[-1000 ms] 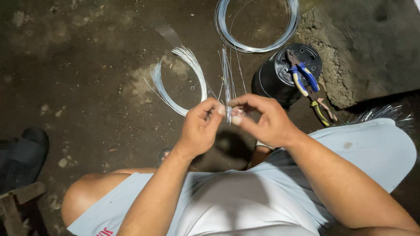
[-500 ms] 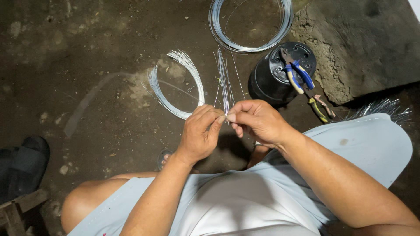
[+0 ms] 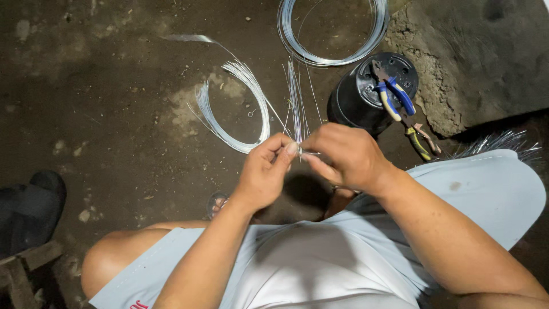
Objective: The person sits on the floor and repeatedly cuts lengths of thin metal wire using pliers. They measure and cut multiple pieces, then place them into a pile on the floor.
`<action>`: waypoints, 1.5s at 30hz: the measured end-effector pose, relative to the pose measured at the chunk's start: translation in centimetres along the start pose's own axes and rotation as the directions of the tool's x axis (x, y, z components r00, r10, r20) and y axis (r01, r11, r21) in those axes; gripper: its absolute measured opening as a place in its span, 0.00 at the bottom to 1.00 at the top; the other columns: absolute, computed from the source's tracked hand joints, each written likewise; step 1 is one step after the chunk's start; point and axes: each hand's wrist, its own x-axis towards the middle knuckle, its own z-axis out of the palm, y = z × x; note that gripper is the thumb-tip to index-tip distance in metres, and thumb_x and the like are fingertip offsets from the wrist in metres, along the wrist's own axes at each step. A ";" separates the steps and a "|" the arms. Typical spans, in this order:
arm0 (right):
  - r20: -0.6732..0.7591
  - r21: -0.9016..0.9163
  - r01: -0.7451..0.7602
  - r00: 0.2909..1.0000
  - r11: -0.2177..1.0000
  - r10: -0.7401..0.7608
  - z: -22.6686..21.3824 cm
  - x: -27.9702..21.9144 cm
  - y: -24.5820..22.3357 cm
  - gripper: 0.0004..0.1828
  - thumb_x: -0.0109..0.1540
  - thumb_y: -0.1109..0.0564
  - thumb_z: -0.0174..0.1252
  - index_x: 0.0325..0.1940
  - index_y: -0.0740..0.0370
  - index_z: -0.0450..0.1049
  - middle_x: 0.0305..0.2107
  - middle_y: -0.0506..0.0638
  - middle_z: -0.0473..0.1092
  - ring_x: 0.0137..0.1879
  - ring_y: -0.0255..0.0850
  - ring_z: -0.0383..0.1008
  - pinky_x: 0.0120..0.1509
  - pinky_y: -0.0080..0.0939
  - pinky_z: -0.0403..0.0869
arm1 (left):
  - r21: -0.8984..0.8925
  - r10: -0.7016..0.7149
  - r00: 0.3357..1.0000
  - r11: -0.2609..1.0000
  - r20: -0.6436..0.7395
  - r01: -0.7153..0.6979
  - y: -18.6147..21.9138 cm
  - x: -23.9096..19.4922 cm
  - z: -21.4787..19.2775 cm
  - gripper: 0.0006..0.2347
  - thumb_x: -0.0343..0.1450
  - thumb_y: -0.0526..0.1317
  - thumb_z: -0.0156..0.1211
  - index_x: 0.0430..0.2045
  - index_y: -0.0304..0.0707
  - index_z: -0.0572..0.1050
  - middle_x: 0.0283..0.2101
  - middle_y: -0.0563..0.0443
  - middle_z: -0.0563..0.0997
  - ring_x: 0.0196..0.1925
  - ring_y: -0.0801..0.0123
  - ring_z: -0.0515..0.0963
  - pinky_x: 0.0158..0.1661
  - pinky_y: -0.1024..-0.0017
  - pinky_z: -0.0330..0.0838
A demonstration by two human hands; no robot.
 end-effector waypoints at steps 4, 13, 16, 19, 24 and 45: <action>0.095 0.584 -0.351 0.925 0.732 0.368 1.3 -1.2 0.6 0.09 0.63 0.61 0.58 0.45 0.70 0.75 0.35 0.51 0.74 0.42 0.38 0.75 0.48 0.38 0.75 | 0.537 0.455 0.890 0.755 -0.015 -0.377 1.9 -0.3 0.3 0.05 0.77 0.36 0.56 0.33 0.34 0.75 0.33 0.49 0.77 0.38 0.61 0.75 0.47 0.66 0.66; 0.462 0.845 -0.530 0.659 -0.070 0.593 4.0 -3.1 2.3 0.06 0.66 0.61 0.58 0.37 0.68 0.75 0.27 0.49 0.72 0.33 0.36 0.73 0.39 0.37 0.74 | 0.680 0.608 0.779 0.508 0.153 -0.529 2.8 0.4 -0.1 0.03 0.70 0.34 0.65 0.31 0.36 0.77 0.34 0.51 0.77 0.43 0.58 0.77 0.51 0.60 0.65; 0.475 0.838 -0.537 0.635 -0.094 0.609 4.3 -3.2 2.2 0.06 0.66 0.61 0.58 0.38 0.68 0.75 0.27 0.48 0.72 0.31 0.34 0.72 0.37 0.36 0.73 | 0.701 0.613 0.774 0.482 0.159 -0.526 3.0 0.4 -0.1 0.03 0.69 0.34 0.65 0.30 0.36 0.77 0.35 0.51 0.78 0.46 0.58 0.77 0.52 0.59 0.65; 0.394 0.827 -0.558 0.663 0.070 0.637 4.6 -3.3 2.1 0.06 0.67 0.61 0.58 0.38 0.67 0.76 0.26 0.46 0.71 0.31 0.32 0.70 0.37 0.33 0.71 | 0.703 0.547 0.830 0.548 0.108 -0.453 3.0 0.3 0.3 0.02 0.71 0.34 0.64 0.30 0.36 0.77 0.35 0.51 0.78 0.46 0.57 0.77 0.52 0.60 0.65; 0.113 0.606 -0.552 0.773 0.573 0.625 4.0 -2.8 0.6 0.05 0.66 0.61 0.59 0.40 0.67 0.76 0.30 0.47 0.71 0.37 0.30 0.67 0.40 0.32 0.68 | 0.504 0.208 0.977 0.849 -0.045 -0.158 2.1 -0.5 0.8 0.05 0.75 0.36 0.58 0.31 0.35 0.78 0.32 0.53 0.79 0.39 0.66 0.75 0.43 0.69 0.66; 0.064 0.225 -0.438 0.898 0.870 0.436 0.5 -0.2 1.9 0.04 0.64 0.60 0.65 0.38 0.64 0.78 0.28 0.48 0.73 0.33 0.37 0.73 0.36 0.41 0.70 | 0.875 0.511 0.854 0.365 0.099 -0.319 2.2 0.9 0.0 0.12 0.68 0.40 0.66 0.46 0.44 0.79 0.48 0.44 0.73 0.46 0.49 0.77 0.44 0.59 0.72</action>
